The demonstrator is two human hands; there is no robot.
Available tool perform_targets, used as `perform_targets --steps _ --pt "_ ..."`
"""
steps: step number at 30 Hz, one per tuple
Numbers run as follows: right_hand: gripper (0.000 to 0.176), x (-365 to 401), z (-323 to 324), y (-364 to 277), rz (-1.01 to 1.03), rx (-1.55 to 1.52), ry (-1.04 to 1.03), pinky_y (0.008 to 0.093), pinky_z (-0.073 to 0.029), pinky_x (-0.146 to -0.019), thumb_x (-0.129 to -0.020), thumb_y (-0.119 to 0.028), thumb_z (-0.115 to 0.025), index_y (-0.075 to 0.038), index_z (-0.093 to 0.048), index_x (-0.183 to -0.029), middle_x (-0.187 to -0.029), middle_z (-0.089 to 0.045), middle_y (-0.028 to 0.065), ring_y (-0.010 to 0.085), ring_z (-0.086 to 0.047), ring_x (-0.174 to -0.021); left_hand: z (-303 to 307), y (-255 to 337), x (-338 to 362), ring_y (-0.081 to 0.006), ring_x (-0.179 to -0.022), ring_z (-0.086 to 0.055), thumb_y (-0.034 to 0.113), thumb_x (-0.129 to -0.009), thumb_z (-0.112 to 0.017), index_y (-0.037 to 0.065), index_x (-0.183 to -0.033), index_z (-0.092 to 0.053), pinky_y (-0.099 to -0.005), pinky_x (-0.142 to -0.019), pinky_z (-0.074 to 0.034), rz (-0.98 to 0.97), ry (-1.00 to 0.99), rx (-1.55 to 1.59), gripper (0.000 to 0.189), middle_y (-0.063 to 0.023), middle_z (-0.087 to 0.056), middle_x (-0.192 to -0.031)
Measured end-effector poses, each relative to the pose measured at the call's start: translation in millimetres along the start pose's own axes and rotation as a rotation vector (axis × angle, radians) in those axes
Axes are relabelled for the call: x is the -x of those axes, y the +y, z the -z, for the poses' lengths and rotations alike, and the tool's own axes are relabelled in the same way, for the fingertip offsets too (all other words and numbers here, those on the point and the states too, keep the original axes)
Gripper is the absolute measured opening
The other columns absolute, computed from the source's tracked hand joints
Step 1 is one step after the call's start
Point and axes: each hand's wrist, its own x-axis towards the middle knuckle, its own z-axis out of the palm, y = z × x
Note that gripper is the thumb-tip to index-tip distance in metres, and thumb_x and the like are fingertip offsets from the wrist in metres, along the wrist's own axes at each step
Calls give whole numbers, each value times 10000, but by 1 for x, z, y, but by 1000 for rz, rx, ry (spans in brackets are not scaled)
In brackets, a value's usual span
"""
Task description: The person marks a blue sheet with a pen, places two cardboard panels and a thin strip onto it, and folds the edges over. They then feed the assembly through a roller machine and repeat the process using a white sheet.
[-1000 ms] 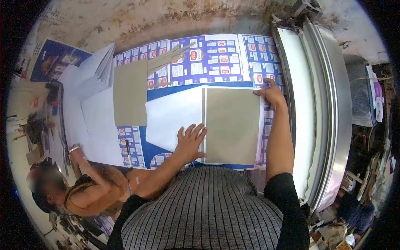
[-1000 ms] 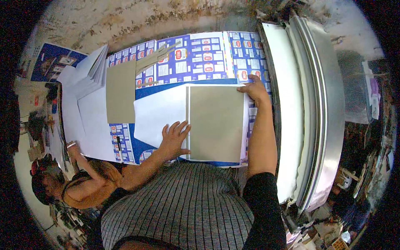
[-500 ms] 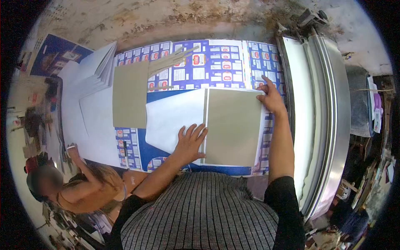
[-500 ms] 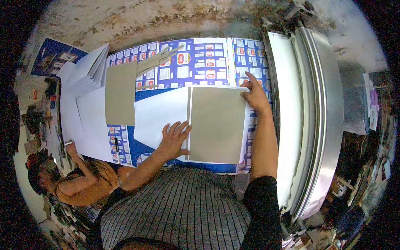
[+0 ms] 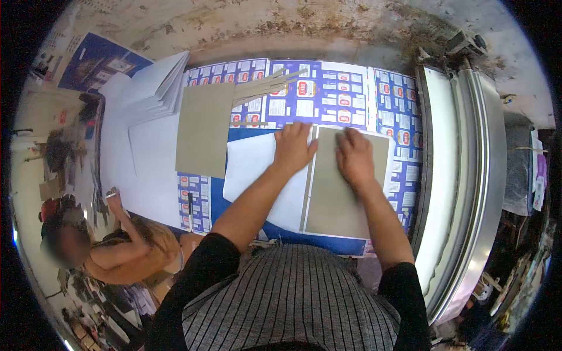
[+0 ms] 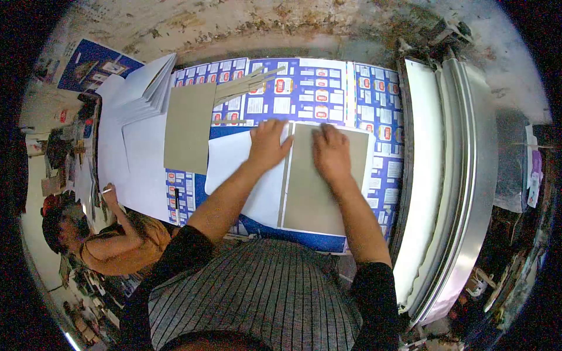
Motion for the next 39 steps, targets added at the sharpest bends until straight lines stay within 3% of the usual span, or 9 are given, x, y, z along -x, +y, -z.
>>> perform_targets --steps 5,15,18,20,23,26,33,35,39 --pt "448 15 -19 -5 1 120 -87 544 -263 -1177 -994 -310 -546 -131 -550 -1404 -1513 -454 126 293 -382 -1429 7 -12 -33 -305 -1125 -541 360 -846 -741 122 -1203 -647 -520 -903 -386 6 -237 -21 439 -115 -603 -1171" --pt "532 -2 7 -3 -39 9 -29 538 -266 -1160 -909 -335 -650 -121 -558 -1387 -1503 -461 134 283 -388 -1416 15 -31 -79 -333 -951 -631 350 -736 -816 54 -1052 -637 -426 -784 -505 14 -610 136 468 -144 -658 -1027" --pt "666 -44 29 5 -75 -136 -259 546 -264 -1148 -811 -374 -744 -105 -551 -1389 -1464 -506 145 302 -433 -1376 26 -29 -89 -295 -887 -632 280 -733 -826 35 -1031 -622 -366 -783 -512 21 -746 231 436 -151 -651 -985" --pt "698 -70 36 10 -143 -308 -502 449 -411 -1060 -691 -321 -842 -97 -610 -1310 -1305 -619 147 333 -556 -1240 28 -29 -90 -266 -886 -620 214 -717 -842 33 -1050 -627 -334 -796 -512 -19 -726 442 436 -153 -637 -965" --pt "730 -98 30 29 -215 -431 -776 489 -418 -1051 -665 -299 -855 -117 -599 -1324 -1295 -626 136 313 -589 -1206 18 -33 -89 -297 -923 -642 187 -706 -852 38 -1132 -623 -355 -830 -519 -25 -703 581 506 -147 -653 -978" --pt "631 -106 25 25 -193 -275 -799 462 -468 -998 -672 -239 -844 -124 -632 -1255 -1240 -637 126 304 -627 -1141 5 -31 -93 -338 -1021 -637 193 -692 -862 65 -1215 -612 -375 -883 -517 -139 -655 262 593 -142 -658 -1047" --pt "543 -76 23 2 -104 -12 -587 507 -431 -1015 -712 -178 -798 -137 -643 -1231 -1244 -619 114 311 -557 -1224 18 -16 -89 -324 -1152 -581 409 -685 -868 128 -1086 -677 -575 -976 -383 -33 -597 -27 525 -116 -641 -1154" --pt "518 -57 9 2 -15 45 -208 509 -377 -1066 -748 -147 -773 -143 -645 -1250 -1315 -583 106 308 -486 -1298 20 -15 -90 -322 -1149 -583 434 -682 -868 133 -1087 -676 -554 -956 -386 -41 -611 -72 540 -111 -648 -1135" --pt "438 -24 -11 -5 42 75 -221 519 -330 -1099 -871 -173 -601 -145 -615 -1308 -1379 -523 131 304 -448 -1335 23 -19 -89 -309 -1136 -591 481 -661 -874 136 -1079 -670 -516 -923 -386 -76 -563 -144 579 -86 -673 -1102"
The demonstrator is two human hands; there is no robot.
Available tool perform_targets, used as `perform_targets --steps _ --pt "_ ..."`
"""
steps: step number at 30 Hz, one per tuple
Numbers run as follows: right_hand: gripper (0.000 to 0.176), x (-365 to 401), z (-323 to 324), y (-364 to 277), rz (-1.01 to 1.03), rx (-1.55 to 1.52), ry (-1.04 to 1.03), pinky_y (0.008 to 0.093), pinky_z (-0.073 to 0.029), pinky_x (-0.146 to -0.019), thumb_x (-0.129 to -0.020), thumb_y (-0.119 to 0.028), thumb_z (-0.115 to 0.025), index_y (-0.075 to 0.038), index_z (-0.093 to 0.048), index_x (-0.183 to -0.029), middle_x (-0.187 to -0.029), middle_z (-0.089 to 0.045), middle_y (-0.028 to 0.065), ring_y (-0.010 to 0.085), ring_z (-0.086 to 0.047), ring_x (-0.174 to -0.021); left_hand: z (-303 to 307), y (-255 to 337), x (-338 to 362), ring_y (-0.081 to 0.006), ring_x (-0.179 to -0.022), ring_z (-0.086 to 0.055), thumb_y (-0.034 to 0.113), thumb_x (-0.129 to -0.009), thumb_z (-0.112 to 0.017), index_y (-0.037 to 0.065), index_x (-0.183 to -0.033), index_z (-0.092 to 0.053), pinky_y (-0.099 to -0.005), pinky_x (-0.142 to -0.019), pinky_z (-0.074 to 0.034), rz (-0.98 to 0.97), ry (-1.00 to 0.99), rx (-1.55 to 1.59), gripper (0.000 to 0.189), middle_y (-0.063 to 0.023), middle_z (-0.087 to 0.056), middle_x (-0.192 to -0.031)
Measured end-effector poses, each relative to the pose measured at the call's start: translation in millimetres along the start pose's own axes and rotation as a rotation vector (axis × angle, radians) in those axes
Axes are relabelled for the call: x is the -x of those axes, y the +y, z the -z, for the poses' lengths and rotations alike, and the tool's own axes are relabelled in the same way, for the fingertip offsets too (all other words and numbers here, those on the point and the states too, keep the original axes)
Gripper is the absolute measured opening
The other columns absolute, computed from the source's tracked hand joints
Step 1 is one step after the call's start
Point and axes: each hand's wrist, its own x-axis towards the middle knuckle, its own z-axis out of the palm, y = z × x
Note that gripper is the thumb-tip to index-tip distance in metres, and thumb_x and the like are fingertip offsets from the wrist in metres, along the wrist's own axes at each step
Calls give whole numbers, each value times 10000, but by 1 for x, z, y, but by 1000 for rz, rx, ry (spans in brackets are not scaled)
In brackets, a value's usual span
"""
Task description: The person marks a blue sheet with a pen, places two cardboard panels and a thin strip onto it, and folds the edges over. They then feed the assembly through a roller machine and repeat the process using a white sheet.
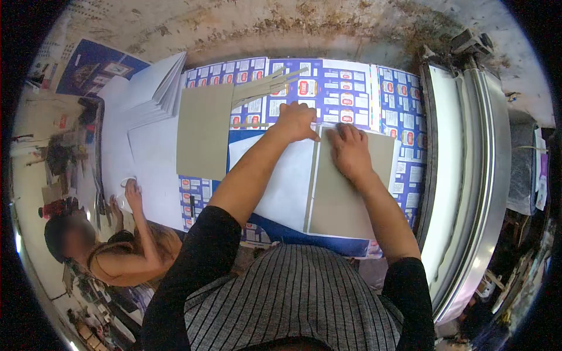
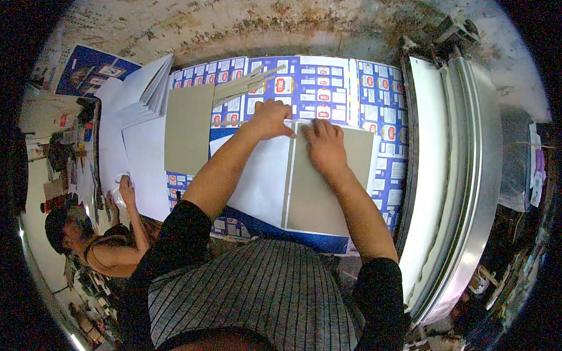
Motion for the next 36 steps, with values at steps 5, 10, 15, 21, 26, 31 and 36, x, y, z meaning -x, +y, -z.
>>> perform_targets --steps 5,10,15,21,26,31,36 --pt "428 11 -14 3 26 -36 137 525 -311 -1116 -886 -212 -638 -150 -624 -1309 -1421 -494 135 306 -420 -1360 -5 -12 -3 -302 -1086 -629 515 -714 -815 138 -1067 -665 -523 -923 -390 -54 -1 36 538 -88 -695 -1097" --pt "410 14 -14 2 8 -13 195 508 -310 -1101 -877 -190 -652 -201 -644 -1287 -1424 -477 127 335 -423 -1334 1 -42 -4 -331 -995 -659 394 -758 -738 76 -1064 -677 -454 -845 -493 -116 -227 31 446 -158 -700 -1049" --pt "425 15 -16 3 11 -9 223 510 -296 -1109 -859 -187 -666 -203 -649 -1283 -1419 -481 130 332 -420 -1340 13 -87 19 -307 -919 -654 277 -723 -747 27 -1008 -692 -418 -783 -503 -159 -304 181 383 -166 -695 -976" --pt "407 13 -19 4 34 4 238 513 -310 -1096 -859 -188 -675 -184 -653 -1266 -1406 -490 132 338 -426 -1330 -2 -125 35 -291 -874 -648 241 -722 -723 31 -1005 -664 -405 -743 -497 -49 -179 199 358 -154 -688 -934" --pt "519 -4 -19 -22 64 -3 128 524 -333 -1079 -825 -140 -665 -145 -586 -1337 -1380 -517 121 313 -446 -1317 -19 -109 55 -339 -976 -655 213 -717 -694 47 -1067 -692 -418 -839 -518 91 89 209 387 -180 -693 -1060" --pt "519 -62 -18 -69 -44 -173 93 523 -366 -1038 -829 -188 -680 -134 -587 -1337 -1325 -556 121 308 -497 -1242 -8 -98 66 -355 -1045 -651 221 -709 -748 72 -1111 -690 -431 -927 -510 122 210 170 433 -179 -683 -1101" --pt "462 -115 -3 -80 19 -112 -284 523 -418 -961 -779 -388 -739 -150 -694 -1172 -1151 -666 109 300 -589 -1132 -8 -98 70 -342 -1054 -647 228 -726 -754 77 -1100 -670 -438 -931 -504 99 197 256 411 -157 -682 -1091"
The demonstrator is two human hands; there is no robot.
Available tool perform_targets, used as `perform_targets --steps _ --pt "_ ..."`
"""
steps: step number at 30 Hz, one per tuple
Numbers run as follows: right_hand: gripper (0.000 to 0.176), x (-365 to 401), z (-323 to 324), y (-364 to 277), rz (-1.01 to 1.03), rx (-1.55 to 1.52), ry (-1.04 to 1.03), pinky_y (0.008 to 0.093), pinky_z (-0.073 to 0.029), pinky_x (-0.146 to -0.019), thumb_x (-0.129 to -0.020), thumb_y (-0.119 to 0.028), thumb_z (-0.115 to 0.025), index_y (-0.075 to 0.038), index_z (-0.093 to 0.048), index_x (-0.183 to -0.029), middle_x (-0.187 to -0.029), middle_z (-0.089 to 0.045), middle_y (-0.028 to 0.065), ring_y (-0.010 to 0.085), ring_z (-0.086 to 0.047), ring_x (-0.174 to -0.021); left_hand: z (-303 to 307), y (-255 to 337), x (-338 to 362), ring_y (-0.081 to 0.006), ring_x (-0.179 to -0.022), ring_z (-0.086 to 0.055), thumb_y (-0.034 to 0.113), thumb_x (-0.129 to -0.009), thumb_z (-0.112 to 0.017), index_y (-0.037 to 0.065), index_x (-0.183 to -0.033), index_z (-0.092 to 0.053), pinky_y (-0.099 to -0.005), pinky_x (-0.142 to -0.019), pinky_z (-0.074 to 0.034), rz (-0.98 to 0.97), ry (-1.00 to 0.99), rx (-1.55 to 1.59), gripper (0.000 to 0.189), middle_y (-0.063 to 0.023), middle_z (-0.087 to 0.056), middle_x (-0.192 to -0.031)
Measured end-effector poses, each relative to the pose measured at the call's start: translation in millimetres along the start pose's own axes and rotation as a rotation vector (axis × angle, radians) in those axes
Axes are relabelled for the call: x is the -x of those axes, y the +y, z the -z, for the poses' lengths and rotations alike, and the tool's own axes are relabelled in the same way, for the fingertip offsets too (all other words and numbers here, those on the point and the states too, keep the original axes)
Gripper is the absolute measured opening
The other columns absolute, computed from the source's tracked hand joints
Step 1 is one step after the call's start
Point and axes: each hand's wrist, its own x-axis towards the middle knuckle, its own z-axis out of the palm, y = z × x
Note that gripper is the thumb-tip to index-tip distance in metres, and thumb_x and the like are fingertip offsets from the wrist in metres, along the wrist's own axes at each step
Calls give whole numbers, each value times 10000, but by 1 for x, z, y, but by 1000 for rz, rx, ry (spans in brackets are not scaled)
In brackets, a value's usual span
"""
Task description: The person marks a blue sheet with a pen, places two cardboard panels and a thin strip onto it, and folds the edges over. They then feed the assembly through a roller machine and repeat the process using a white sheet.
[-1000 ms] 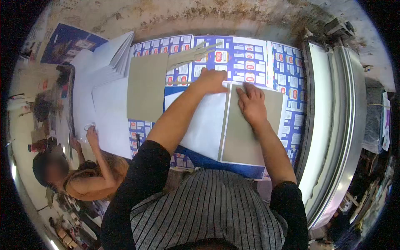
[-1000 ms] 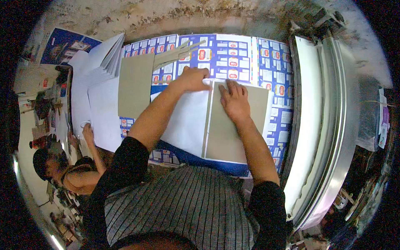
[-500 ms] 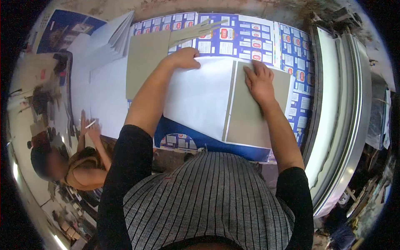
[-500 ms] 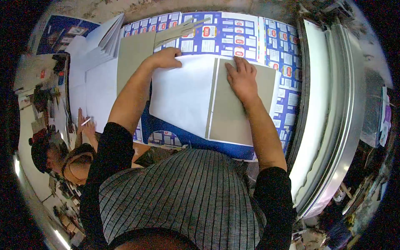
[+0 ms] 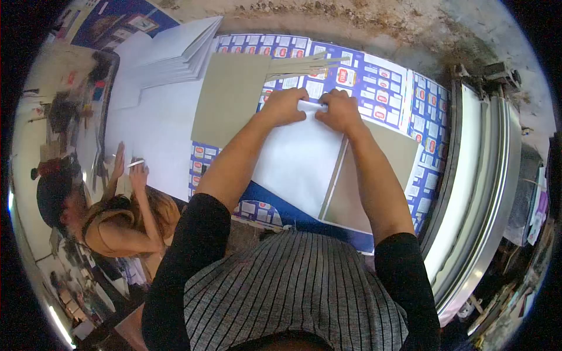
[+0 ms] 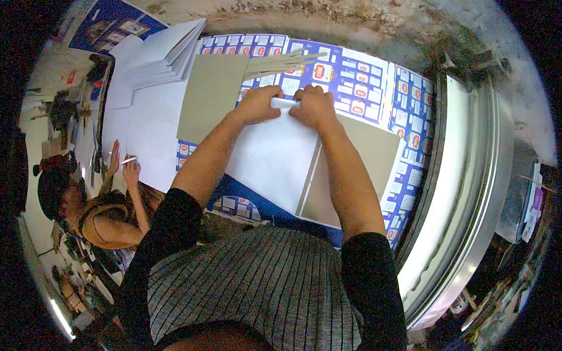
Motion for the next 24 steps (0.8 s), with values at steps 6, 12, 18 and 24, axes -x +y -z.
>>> perform_targets --steps 6,12,18,24 --pt "329 -31 2 -4 -9 -168 -192 458 -520 -867 -807 -337 -718 -139 -717 -1070 -1066 -712 107 288 -684 -1019 -3 -8 0 -319 -1065 -654 304 -716 -784 101 -1124 -675 -437 -933 -505 21 -23 -96 469 -134 -697 -1106" --pt "262 -20 -19 -18 -14 -41 70 473 -507 -817 -781 -242 -698 -114 -711 -1009 -1024 -687 105 289 -669 -970 25 -58 14 -310 -996 -685 320 -695 -792 113 -1108 -683 -435 -880 -529 302 -75 -18 475 -135 -716 -1074" --pt "284 -26 -42 -53 232 64 314 456 -437 -889 -811 -129 -647 -126 -712 -1087 -1092 -621 74 259 -573 -1067 0 -68 24 -268 -1144 -641 270 -691 -807 166 -1261 -614 -456 -997 -432 382 134 94 611 -80 -699 -1195" --pt "337 -22 -51 -65 350 84 225 417 -461 -847 -838 -141 -635 -145 -711 -1166 -1071 -614 65 252 -573 -1032 -10 -57 23 -266 -1184 -625 210 -717 -800 216 -1420 -476 -491 -1043 -362 450 313 327 774 -78 -688 -1232"
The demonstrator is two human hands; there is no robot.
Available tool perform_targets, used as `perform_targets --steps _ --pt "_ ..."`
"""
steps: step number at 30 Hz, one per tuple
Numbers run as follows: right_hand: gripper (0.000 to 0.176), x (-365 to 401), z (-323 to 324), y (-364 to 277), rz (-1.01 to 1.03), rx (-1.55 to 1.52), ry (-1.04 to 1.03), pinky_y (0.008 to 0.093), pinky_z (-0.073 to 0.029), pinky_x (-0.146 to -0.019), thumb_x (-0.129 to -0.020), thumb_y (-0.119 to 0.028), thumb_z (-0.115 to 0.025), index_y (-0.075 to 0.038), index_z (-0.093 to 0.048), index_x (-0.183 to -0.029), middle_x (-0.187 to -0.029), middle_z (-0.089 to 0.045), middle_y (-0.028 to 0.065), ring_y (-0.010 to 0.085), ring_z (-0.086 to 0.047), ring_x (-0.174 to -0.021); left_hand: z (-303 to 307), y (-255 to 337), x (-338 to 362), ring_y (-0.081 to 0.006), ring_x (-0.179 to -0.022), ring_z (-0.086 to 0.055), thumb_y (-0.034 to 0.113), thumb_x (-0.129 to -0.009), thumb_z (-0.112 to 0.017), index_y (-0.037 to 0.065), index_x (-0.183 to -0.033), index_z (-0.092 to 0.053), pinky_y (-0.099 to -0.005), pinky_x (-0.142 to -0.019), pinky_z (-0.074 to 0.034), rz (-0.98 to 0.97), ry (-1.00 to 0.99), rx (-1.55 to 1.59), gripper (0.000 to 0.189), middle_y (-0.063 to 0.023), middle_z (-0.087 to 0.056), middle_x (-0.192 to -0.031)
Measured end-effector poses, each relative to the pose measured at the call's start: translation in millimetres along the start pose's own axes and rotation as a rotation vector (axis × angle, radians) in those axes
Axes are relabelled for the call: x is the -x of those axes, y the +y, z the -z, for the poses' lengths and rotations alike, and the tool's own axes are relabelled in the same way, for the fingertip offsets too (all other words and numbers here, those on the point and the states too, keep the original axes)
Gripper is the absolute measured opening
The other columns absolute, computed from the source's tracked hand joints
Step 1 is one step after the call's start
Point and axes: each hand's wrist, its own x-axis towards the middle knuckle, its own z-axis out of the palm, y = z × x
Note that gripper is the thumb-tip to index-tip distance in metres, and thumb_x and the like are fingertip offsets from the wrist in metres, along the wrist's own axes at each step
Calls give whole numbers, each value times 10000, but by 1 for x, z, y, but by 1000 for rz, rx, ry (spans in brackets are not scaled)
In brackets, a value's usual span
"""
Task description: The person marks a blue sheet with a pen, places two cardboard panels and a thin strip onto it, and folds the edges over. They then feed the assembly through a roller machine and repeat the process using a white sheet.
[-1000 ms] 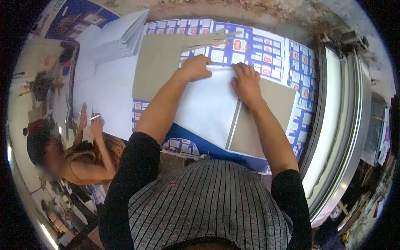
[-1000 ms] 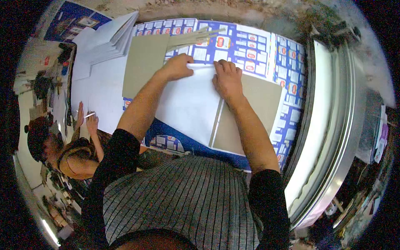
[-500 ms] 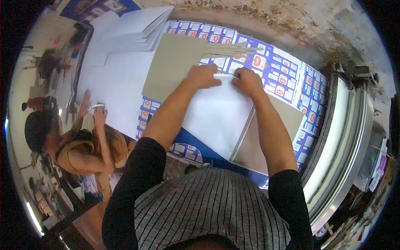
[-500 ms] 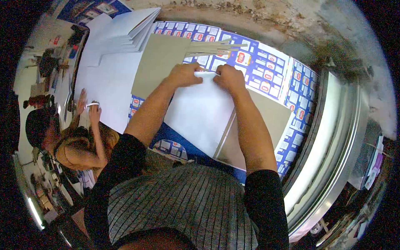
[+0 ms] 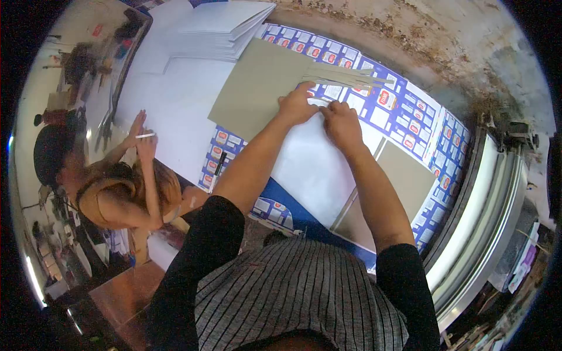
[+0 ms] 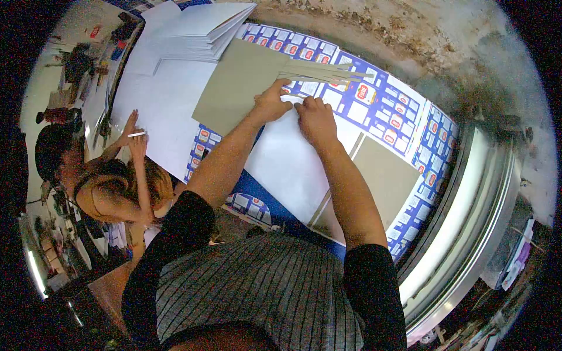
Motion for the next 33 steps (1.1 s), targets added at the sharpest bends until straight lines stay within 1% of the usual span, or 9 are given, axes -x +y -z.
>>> perform_targets --steps 7,11,15,17,18,20,22,25,33 --pt "422 0 -4 -1 -1 8 29 425 -483 -838 -816 -150 -671 -144 -669 -1237 -1077 -612 79 268 -576 -1034 -9 -1 7 -291 -1179 -622 57 -779 -702 141 -1547 -323 -449 -957 -466 -226 73 206 860 -152 -666 -1232" --pt "505 -14 4 2 -55 -55 -25 453 -491 -847 -776 -179 -723 -133 -643 -1273 -1121 -616 99 303 -581 -1059 -5 -1 4 -308 -1124 -640 15 -769 -690 109 -1574 -230 -401 -916 -511 -130 16 185 932 -171 -664 -1194" --pt "552 -39 12 23 -5 -347 87 451 -502 -920 -731 -238 -741 -60 -643 -1245 -1165 -655 154 354 -614 -1083 -1 -9 6 -237 -988 -638 -34 -774 -699 73 -1567 -169 -379 -935 -514 -293 39 433 960 -126 -645 -1062" --pt "468 -59 40 23 -167 -636 -433 419 -521 -901 -739 -234 -703 -46 -685 -1168 -1038 -704 173 342 -666 -981 4 -13 9 -222 -990 -636 -36 -777 -704 51 -1558 -170 -370 -928 -517 -350 67 455 950 -122 -648 -1078" --pt "382 -64 48 22 -181 -626 -448 389 -529 -831 -742 -229 -678 -47 -713 -1076 -924 -719 163 305 -684 -860 5 -14 15 -211 -999 -631 23 -809 -716 28 -1524 -255 -359 -916 -518 -276 69 522 851 -123 -654 -1093" --pt "367 -73 50 27 -190 -653 -486 377 -523 -821 -740 -224 -681 -49 -707 -1061 -936 -718 153 283 -679 -870 12 -22 24 -200 -1008 -627 82 -841 -727 4 -1489 -340 -348 -904 -518 -189 80 592 760 -125 -660 -1108" --pt "322 -75 48 30 -211 -703 -527 350 -507 -794 -736 -217 -688 -52 -689 -1013 -936 -712 126 237 -665 -880 43 -30 42 -180 -1032 -623 224 -895 -720 -13 -1352 -533 -334 -892 -515 58 -487 245 548 -125 -676 -1130" --pt "329 -73 38 28 -223 -655 -476 366 -515 -811 -738 -219 -694 -65 -688 -1029 -950 -714 136 265 -674 -890 56 -63 82 -187 -1032 -650 246 -884 -738 9 -1199 -655 -335 -879 -521 181 -743 412 403 -103 -698 -1125" --pt "286 -58 11 8 -143 -276 -285 460 -522 -842 -758 -207 -682 -78 -660 -1012 -1021 -701 177 343 -669 -983 41 -111 194 -141 -1005 -641 160 -908 -706 -7 -1215 -638 -309 -882 -516 191 -637 883 356 -72 -700 -1132"
